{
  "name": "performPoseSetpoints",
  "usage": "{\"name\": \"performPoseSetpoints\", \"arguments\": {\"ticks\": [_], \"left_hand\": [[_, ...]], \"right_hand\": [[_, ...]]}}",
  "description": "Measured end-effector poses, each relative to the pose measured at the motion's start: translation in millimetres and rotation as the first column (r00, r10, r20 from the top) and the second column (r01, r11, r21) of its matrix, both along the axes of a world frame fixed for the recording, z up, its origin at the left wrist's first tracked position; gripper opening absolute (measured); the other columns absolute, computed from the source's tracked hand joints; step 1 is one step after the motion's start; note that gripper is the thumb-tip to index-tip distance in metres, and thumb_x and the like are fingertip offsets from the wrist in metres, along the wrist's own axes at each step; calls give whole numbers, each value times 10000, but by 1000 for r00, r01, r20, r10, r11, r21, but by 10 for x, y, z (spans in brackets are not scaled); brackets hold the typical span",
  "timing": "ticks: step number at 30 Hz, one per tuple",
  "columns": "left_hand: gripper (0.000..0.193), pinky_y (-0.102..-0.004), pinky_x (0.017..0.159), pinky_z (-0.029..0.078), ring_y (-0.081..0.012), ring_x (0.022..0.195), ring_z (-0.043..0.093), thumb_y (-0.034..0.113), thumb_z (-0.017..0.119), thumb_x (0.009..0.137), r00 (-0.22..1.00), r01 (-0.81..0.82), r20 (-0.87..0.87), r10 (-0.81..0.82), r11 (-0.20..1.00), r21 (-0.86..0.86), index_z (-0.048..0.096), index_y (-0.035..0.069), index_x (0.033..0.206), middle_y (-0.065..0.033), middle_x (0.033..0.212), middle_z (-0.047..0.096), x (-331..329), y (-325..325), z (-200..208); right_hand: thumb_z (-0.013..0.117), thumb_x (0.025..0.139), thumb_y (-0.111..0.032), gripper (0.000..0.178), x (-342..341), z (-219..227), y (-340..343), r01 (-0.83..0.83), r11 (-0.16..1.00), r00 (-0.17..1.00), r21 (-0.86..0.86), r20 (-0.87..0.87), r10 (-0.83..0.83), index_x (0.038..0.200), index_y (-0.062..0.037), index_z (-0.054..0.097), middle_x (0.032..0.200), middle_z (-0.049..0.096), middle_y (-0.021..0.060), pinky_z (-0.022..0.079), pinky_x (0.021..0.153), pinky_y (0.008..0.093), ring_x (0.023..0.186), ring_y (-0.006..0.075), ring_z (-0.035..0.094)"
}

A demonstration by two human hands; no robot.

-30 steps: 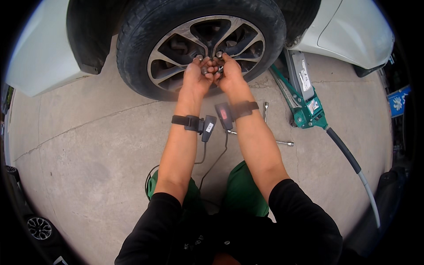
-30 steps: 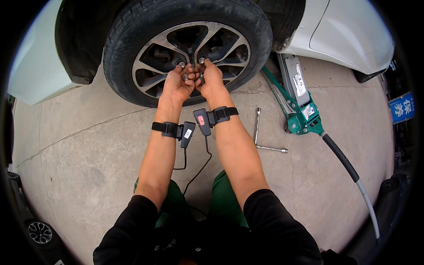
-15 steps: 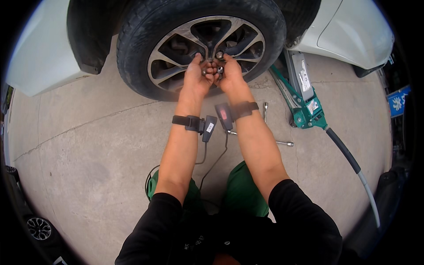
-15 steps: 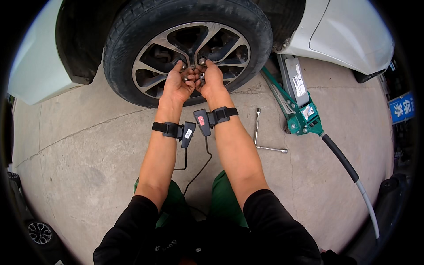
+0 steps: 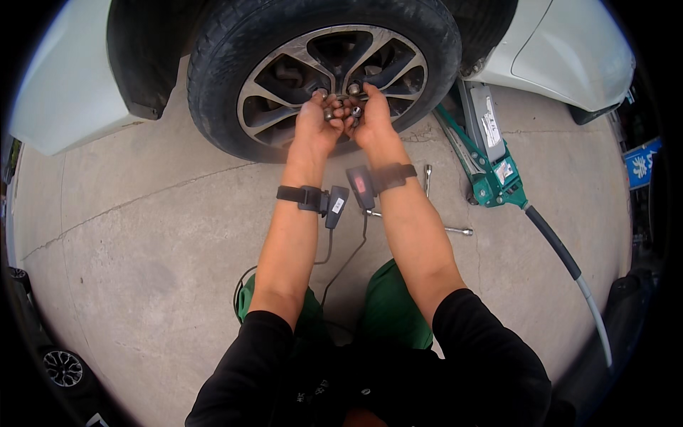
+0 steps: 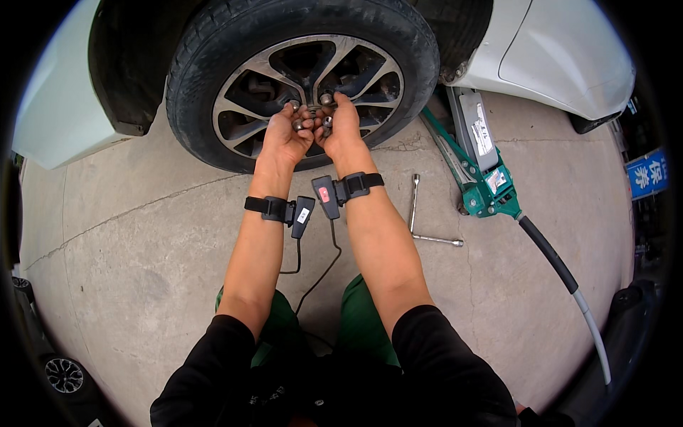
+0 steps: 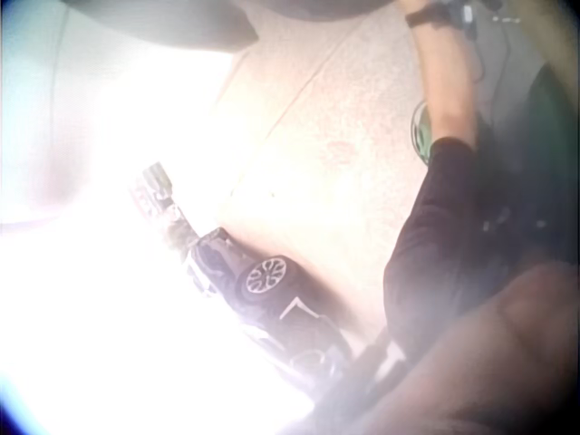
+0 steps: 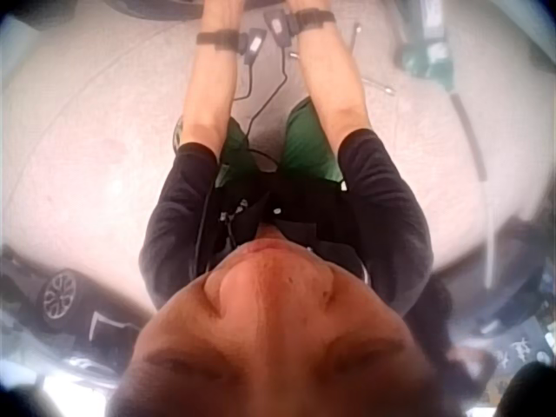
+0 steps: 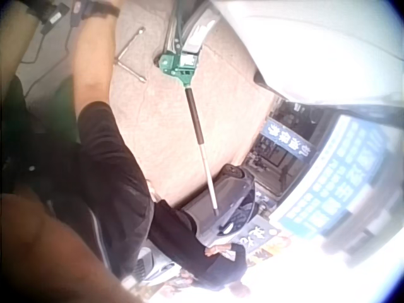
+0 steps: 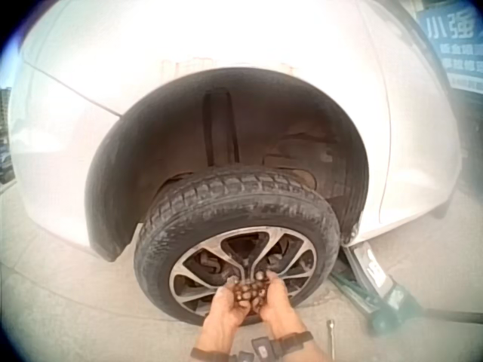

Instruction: The person positions a hydraulic floor jack under a white car and pumps the handle to lift the vehicle, then uses a lug wrench to loosen the lug nuts on the rear wheel.

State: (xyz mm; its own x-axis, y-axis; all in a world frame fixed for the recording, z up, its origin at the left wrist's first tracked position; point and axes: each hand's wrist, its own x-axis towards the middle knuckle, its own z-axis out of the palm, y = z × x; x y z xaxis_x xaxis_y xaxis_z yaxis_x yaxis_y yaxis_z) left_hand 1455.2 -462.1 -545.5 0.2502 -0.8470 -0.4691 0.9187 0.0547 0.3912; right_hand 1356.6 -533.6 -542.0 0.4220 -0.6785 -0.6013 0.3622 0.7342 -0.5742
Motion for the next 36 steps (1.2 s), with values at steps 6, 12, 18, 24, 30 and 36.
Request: {"name": "performPoseSetpoints", "arguments": {"ticks": [6, 12, 18, 24, 30, 36], "left_hand": [[383, -196, 421, 379, -134, 588, 487, 364, 390, 1053, 999, 32, 25, -33, 999, 40, 520, 16, 960, -70, 761, 538, -34, 12, 89], [402, -189, 410, 375, -131, 587, 486, 393, 433, 1039, 999, -25, 23, 25, 1000, 17, 529, 13, 951, -69, 753, 540, -59, -6, 28], [435, -191, 413, 373, -135, 596, 488, 408, 376, 1053, 999, 21, 40, -23, 999, 32, 530, 9, 970, -86, 776, 554, 28, -20, -23], [399, -184, 418, 371, -125, 599, 484, 394, 428, 1044, 1000, -27, 11, 27, 1000, 8, 529, 22, 945, -88, 788, 560, -75, -7, 12], [439, -188, 426, 356, -132, 609, 472, 409, 347, 1061, 995, -15, 101, 10, 999, 50, 539, 19, 997, -54, 793, 550, 37, -25, -54], [450, -197, 429, 332, -130, 618, 456, 414, 342, 1056, 998, 3, 68, -6, 999, 46, 543, 12, 1030, -37, 768, 518, -100, 22, 60]], "right_hand": [[577, 945, -378, 301, 17, -34, -18, -11, 996, 1000, -91, 0, 11, 862, -89, 557, 733, 554, 2, 380, 454, 232, 591, 116, 508], [578, 939, -402, 324, -18, -44, -27, -50, 996, 999, -76, -17, 49, 851, -91, 558, 751, 553, 6, 391, 471, 234, 605, 110, 508], [553, 944, -419, 392, 18, 3, 25, -2, 999, 1000, -51, 8, 2, 807, -52, 565, 702, 567, 28, 412, 425, 214, 576, 123, 536], [547, 885, -345, 317, -28, -86, -48, -44, 995, 996, -87, 69, 50, 762, -53, 559, 698, 570, 38, 447, 465, 250, 590, 152, 550], [543, 852, -304, 241, -70, 76, 90, -2, 999, 994, -40, 107, 6, 747, -86, 558, 700, 566, 27, 437, 497, 245, 615, 143, 550], [576, 879, -283, 212, -97, 9, 72, -128, 978, 990, -162, -85, 116, 802, -89, 608, 698, 570, -5, 372, 487, 223, 599, 98, 531]]}}
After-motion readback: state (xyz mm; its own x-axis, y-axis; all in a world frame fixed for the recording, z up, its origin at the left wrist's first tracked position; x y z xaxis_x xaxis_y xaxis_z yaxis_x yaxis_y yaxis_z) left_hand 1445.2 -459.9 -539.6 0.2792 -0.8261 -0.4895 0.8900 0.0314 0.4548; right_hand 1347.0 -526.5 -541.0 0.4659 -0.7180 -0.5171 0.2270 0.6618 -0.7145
